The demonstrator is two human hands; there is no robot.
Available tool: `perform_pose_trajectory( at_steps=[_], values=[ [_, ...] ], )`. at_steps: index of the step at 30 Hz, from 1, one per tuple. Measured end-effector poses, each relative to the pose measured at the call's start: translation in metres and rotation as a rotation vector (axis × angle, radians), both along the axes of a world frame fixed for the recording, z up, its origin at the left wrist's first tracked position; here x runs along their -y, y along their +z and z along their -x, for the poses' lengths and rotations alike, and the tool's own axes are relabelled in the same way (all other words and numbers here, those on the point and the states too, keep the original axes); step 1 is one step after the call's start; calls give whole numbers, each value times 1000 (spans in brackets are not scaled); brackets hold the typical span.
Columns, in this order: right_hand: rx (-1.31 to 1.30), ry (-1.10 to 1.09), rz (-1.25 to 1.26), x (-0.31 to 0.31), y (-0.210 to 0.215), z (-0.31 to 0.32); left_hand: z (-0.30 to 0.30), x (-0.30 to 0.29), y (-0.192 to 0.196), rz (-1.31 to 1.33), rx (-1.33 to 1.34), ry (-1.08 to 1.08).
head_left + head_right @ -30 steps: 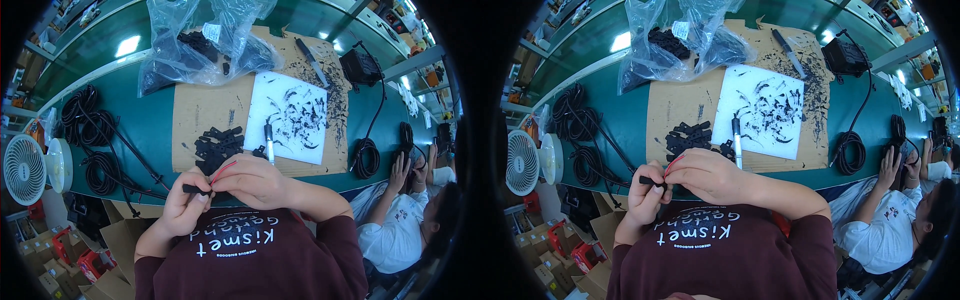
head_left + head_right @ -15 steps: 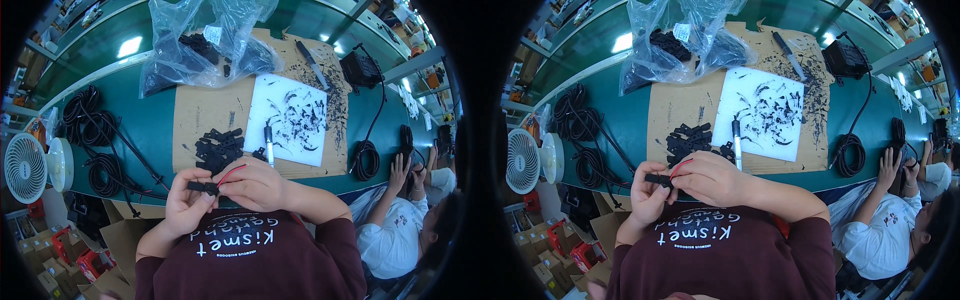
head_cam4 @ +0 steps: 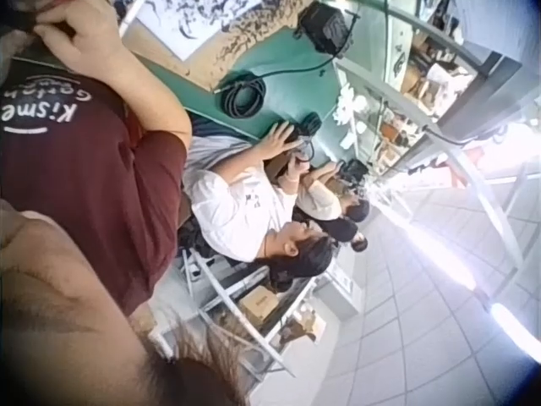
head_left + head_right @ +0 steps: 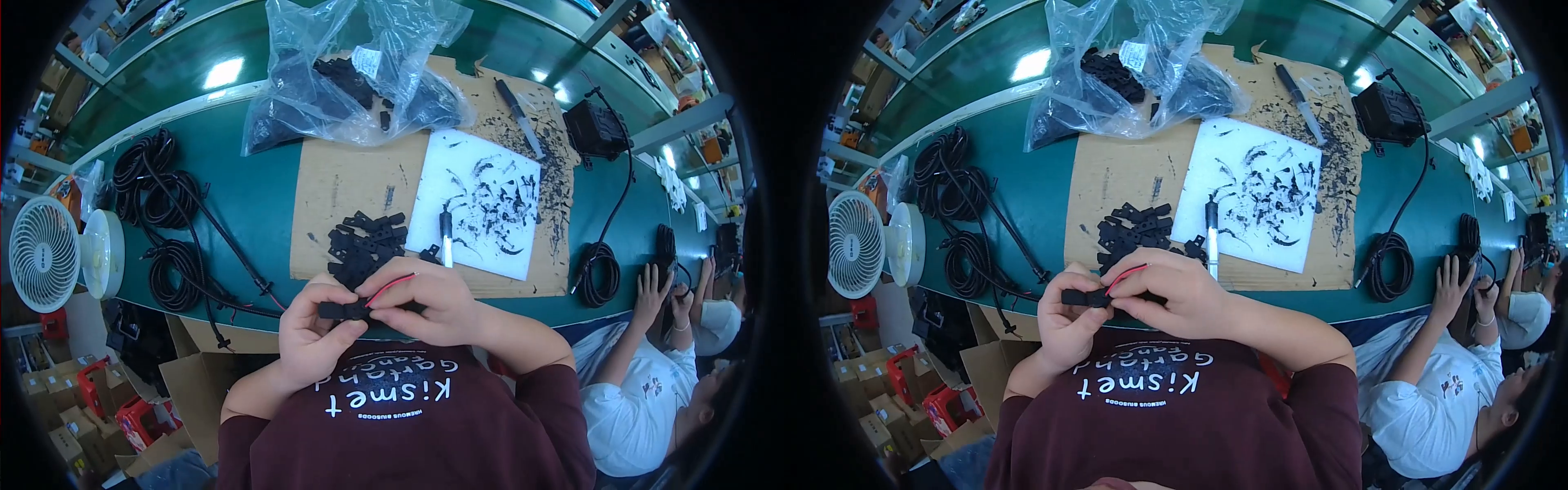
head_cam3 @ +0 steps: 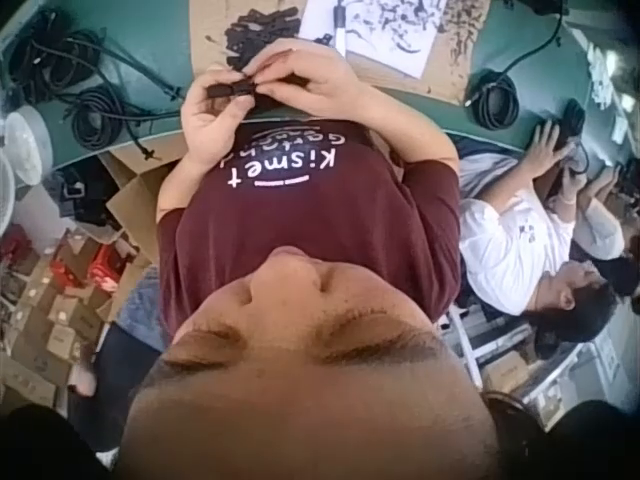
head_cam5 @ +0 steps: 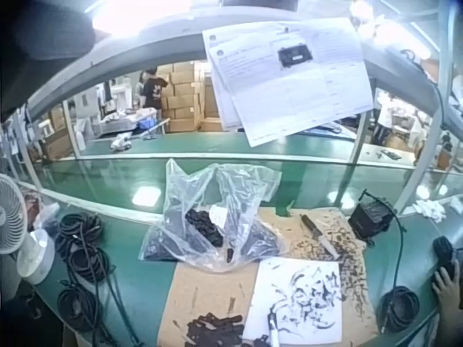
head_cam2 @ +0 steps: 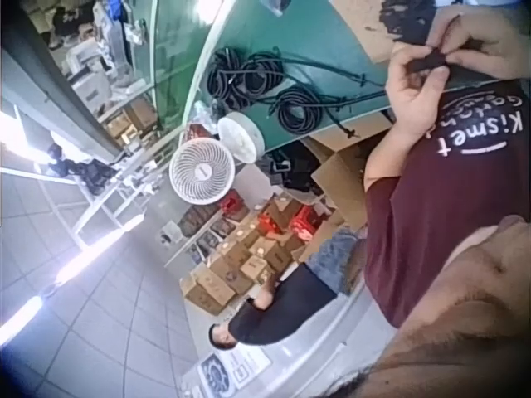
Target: The person assembles small plastic components onto black electrical cables by hand at a factory workbench.
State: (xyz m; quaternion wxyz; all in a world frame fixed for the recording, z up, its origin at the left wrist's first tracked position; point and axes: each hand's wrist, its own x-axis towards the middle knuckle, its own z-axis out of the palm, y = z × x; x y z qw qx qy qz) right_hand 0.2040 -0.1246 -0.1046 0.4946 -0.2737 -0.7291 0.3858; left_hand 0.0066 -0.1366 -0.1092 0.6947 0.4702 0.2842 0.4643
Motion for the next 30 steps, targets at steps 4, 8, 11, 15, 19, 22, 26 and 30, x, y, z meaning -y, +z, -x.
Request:
perform_pose_trajectory(
  at_steps=[4, 8, 11, 15, 19, 22, 26, 30],
  values=[
    [-49, 14, 149, 1, 1, -1, 1, -3, -5, -172, -152, 12],
    [-35, 42, 162, -1, -2, -5, 2, -5, -8, -223, -152, -20],
    [-66, 75, 200, -4, -7, -7, 0, -4, -12, -233, -150, 3],
    [-127, 99, 287, -10, -10, -14, -5, -5, -5, -87, -173, -14],
    [34, 94, 325, -13, -9, -34, -14, -11, 6, -80, -394, -30],
    [378, -141, 275, -8, 12, -62, -5, -13, 5, -124, -428, -29],
    [873, -199, 195, 20, 23, -75, 2, -9, -2, -73, -376, 7],
    [1040, -189, 209, 38, 7, -65, -7, -11, -9, -8, -294, 33]
  ],
)
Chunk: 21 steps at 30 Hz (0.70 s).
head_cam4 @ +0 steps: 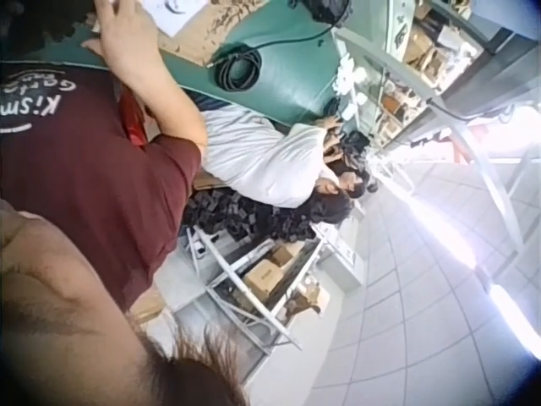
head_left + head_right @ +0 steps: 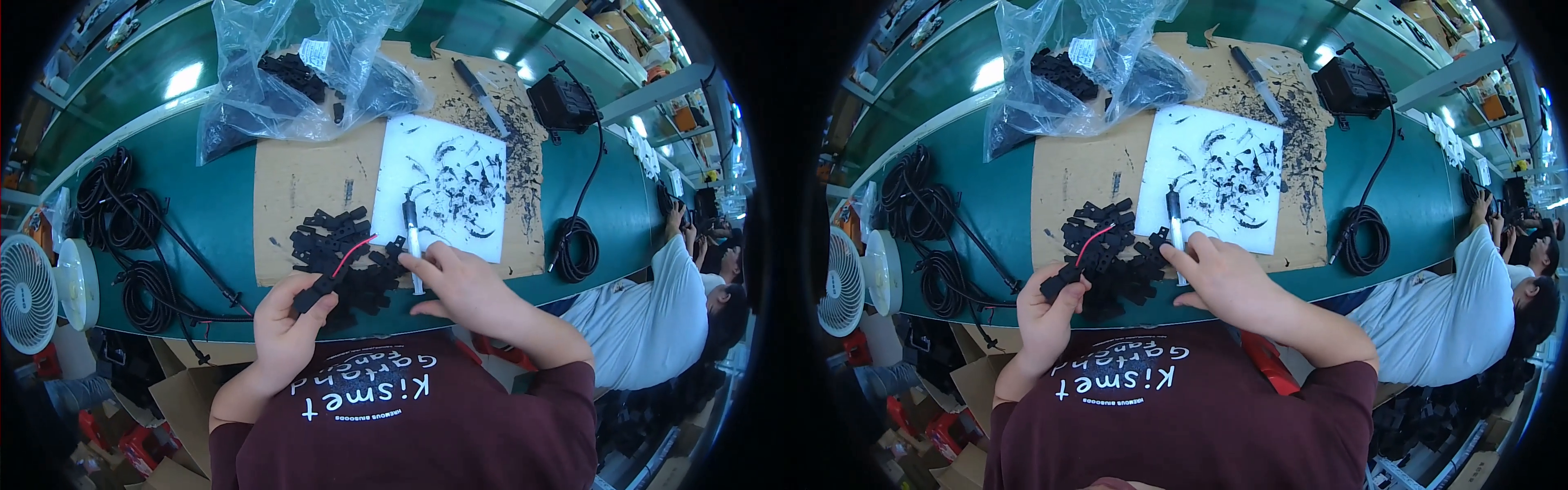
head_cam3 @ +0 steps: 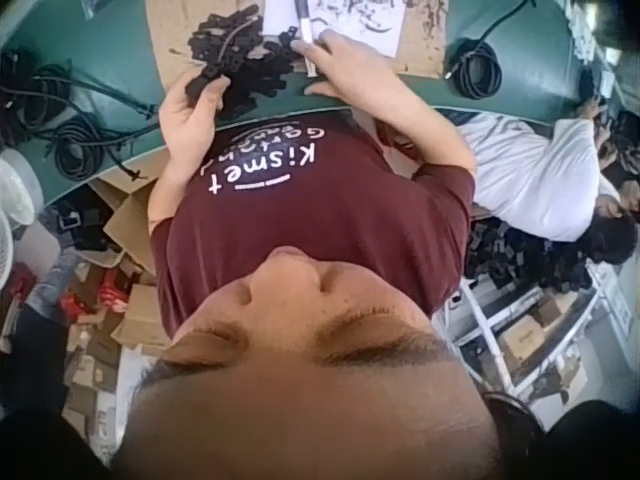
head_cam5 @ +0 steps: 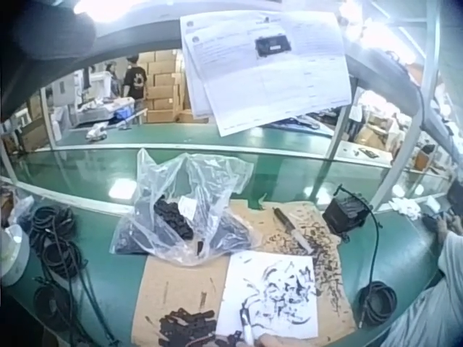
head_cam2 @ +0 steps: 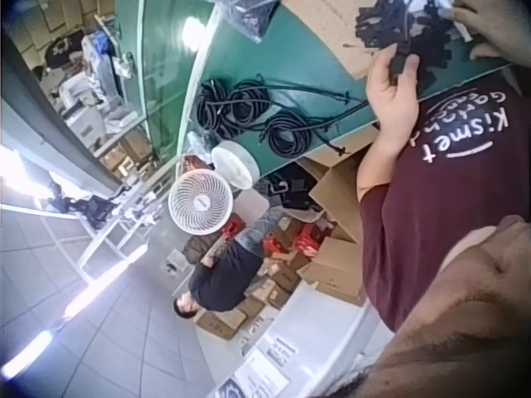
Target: The person assembles small plastic components onto black electrical cables by hand at a factory workbench.
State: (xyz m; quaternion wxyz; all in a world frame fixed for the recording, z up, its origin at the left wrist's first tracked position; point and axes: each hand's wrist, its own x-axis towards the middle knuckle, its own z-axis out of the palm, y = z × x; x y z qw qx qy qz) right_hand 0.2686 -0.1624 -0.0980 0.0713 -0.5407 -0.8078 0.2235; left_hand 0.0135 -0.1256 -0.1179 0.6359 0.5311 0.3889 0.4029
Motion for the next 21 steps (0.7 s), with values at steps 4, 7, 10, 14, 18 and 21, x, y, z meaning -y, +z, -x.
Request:
perform_pose_trajectory(
  at_steps=[4, 7, 10, 14, 18, 21],
  values=[
    [87, 26, -74, 2, -15, 3, 0, -3, -3, 14, -10, -21],
    [91, 33, -125, 2, -16, 2, 0, -3, -4, 26, 5, -17],
    [66, -13, -8, -4, -5, -3, 1, -1, -5, 70, 24, 31],
    [-483, -240, 285, -8, 14, -17, 4, -1, -2, 86, 81, 88],
    [-1091, -322, 442, 8, 20, -21, 2, -5, 0, 29, 50, 75],
    [-1445, 127, 332, 13, 8, -20, 3, -7, 1, -28, 40, 78]
  ],
)
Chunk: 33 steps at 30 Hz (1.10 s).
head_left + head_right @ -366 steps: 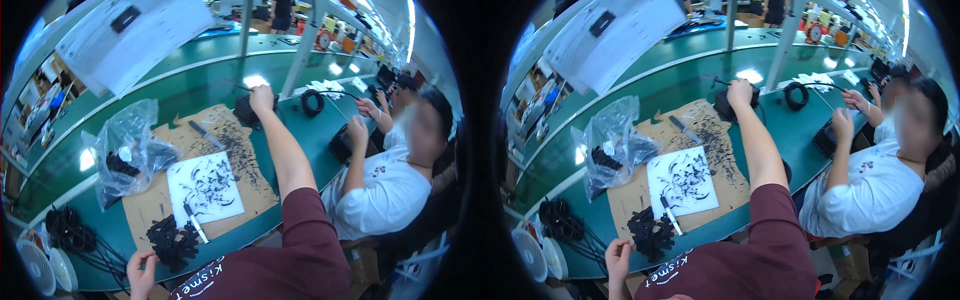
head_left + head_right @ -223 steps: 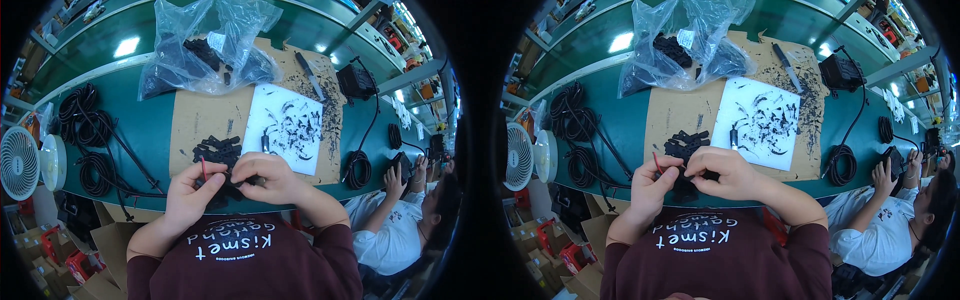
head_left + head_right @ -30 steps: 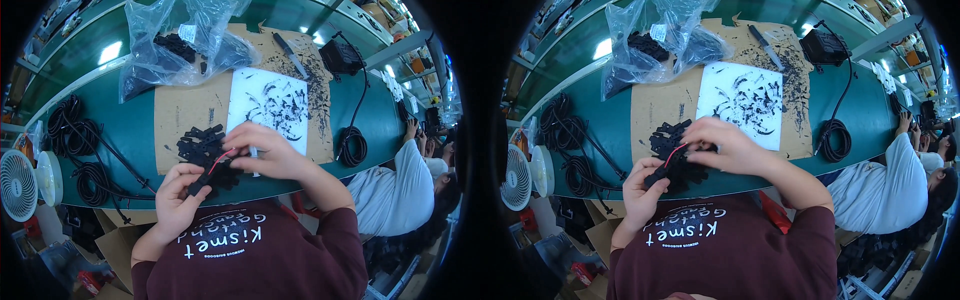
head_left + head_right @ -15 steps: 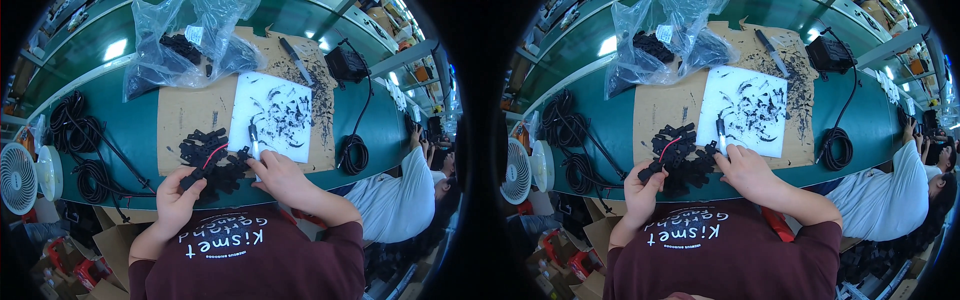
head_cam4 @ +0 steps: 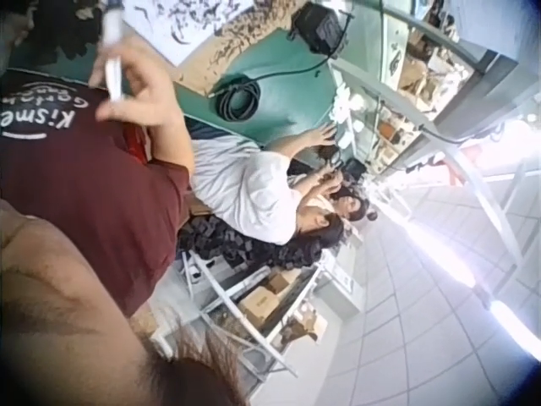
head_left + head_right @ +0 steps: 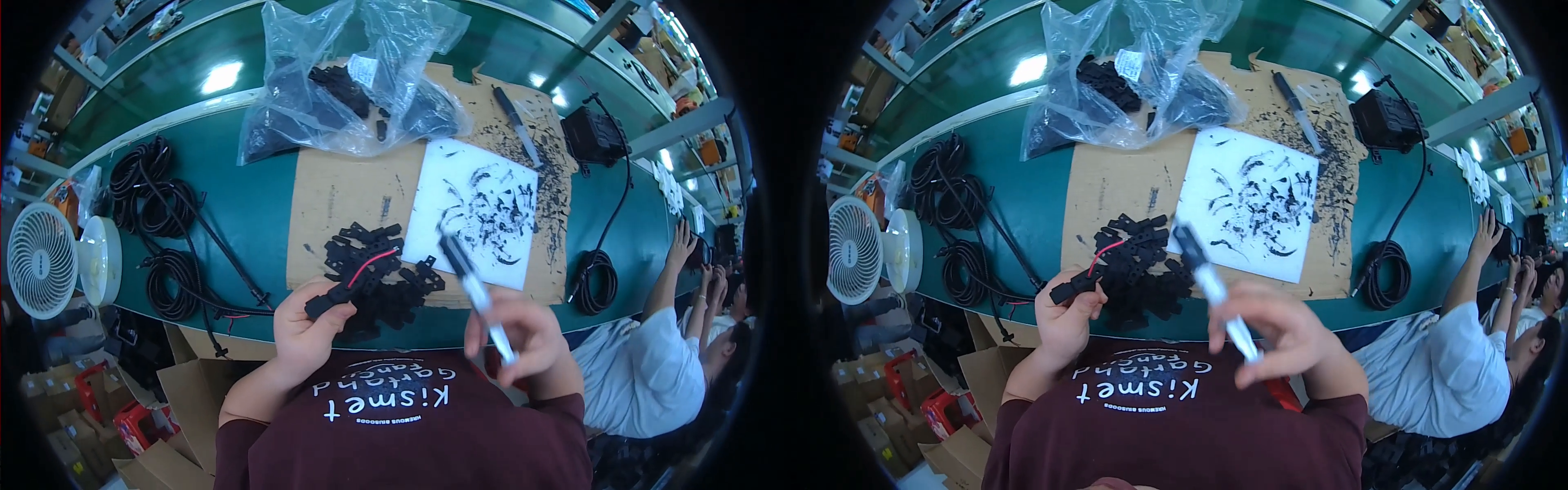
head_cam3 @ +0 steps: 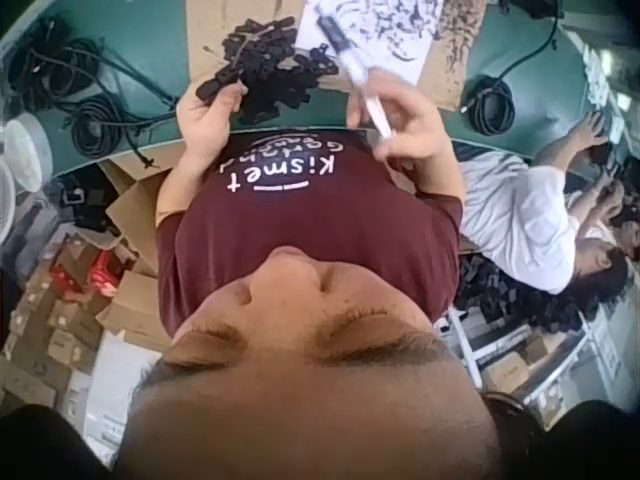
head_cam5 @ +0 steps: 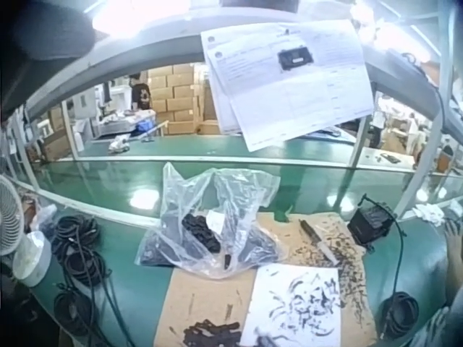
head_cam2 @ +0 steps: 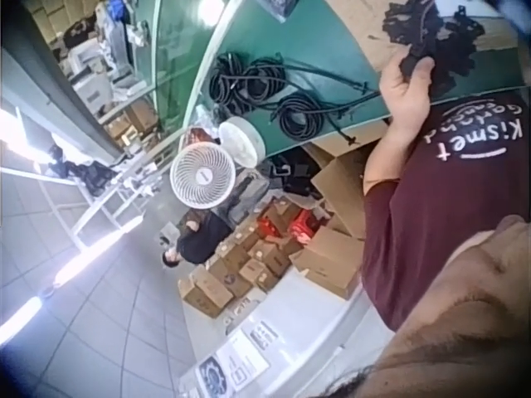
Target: The person assembles small plastic components onto black electrical cables by hand at a factory workbench.
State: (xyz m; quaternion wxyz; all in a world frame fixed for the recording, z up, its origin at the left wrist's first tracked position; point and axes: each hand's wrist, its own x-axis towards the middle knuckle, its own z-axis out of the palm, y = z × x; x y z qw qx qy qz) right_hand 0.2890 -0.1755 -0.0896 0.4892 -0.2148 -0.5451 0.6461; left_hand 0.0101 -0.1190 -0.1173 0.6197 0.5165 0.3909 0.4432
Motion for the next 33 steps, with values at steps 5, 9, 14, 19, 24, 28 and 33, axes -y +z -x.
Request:
perform_pose_trajectory(
  at_steps=[5, 9, 14, 19, 24, 28, 33],
  values=[
    [-191, 321, -96, -2, 6, 31, 6, 2, -5, -140, -16, -82],
    [-215, 380, -101, -9, 0, 41, -1, 11, 7, 20, 45, 71],
    [-231, 359, -105, -11, 0, 43, 3, 6, -1, -242, 0, -26],
    [-230, 313, -79, -7, -2, 43, 2, 4, 1, -307, -65, -15],
    [-201, 296, -92, -7, -1, 42, 1, 3, -2, -353, -57, -8],
    [-239, 279, -83, -5, -4, 44, 0, 3, 0, -351, -43, -8],
    [-251, 273, -57, -4, -3, 43, -2, 6, 2, -360, -49, -7]
  ],
)
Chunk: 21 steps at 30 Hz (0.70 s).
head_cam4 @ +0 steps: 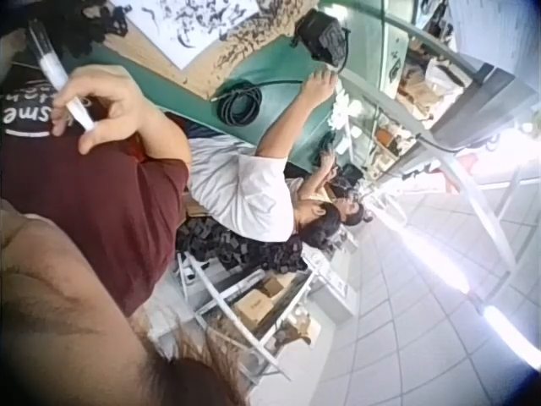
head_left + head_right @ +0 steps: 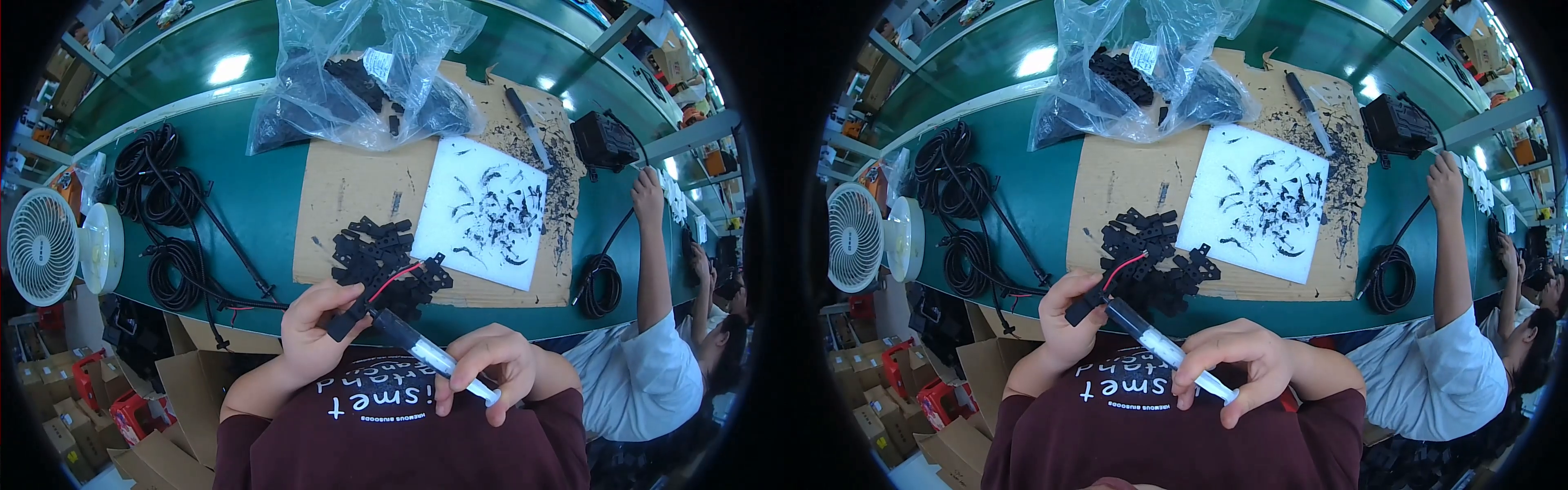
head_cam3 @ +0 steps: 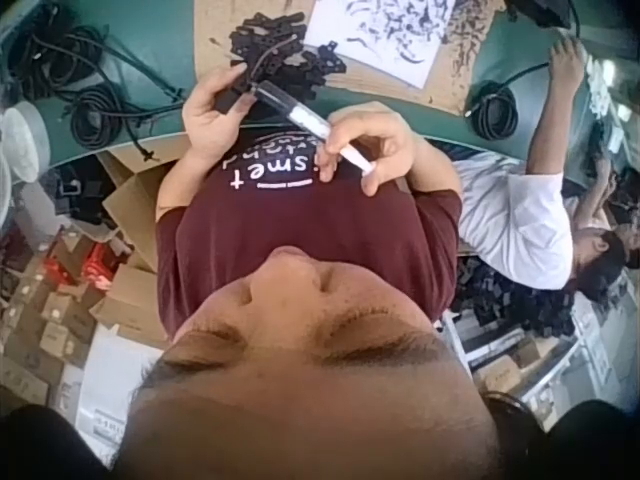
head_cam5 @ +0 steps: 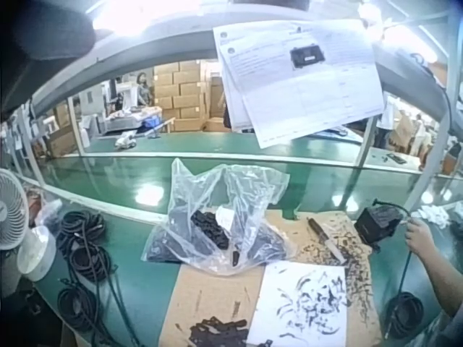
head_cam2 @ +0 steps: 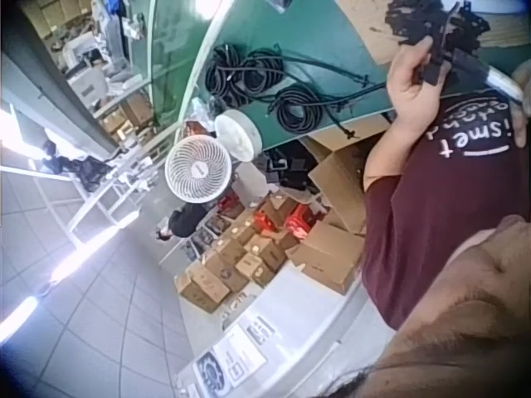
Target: The person assembles small plastic components onto black electrical cables by hand at a factory workbench.
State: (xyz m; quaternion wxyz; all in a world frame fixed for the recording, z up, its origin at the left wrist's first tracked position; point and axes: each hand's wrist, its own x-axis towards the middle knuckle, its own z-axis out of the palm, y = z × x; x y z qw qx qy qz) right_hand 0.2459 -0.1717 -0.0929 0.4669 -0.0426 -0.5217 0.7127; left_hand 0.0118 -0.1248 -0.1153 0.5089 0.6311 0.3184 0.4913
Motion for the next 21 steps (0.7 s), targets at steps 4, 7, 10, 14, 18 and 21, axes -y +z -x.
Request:
perform_pose_trajectory(
  at_steps=[4, 7, 10, 14, 18, 21],
  values=[
    [-1, 7, 13, -1, 4, -1, -2, 6, 3, 283, 190, 53],
    [-11, 5, 43, 1, 4, -2, 3, 5, 1, 263, 153, 13],
    [-34, 8, 37, 0, 5, -3, 5, 4, 1, 218, 113, -9],
    [-40, 18, 47, 2, 5, -4, 6, 3, 0, 111, 45, 1],
    [-42, 21, 72, 3, 7, -5, 7, 2, 1, 67, 31, -1],
    [-47, 34, 54, 1, 8, -5, 9, 2, 0, 63, 7, -5]
  ],
)
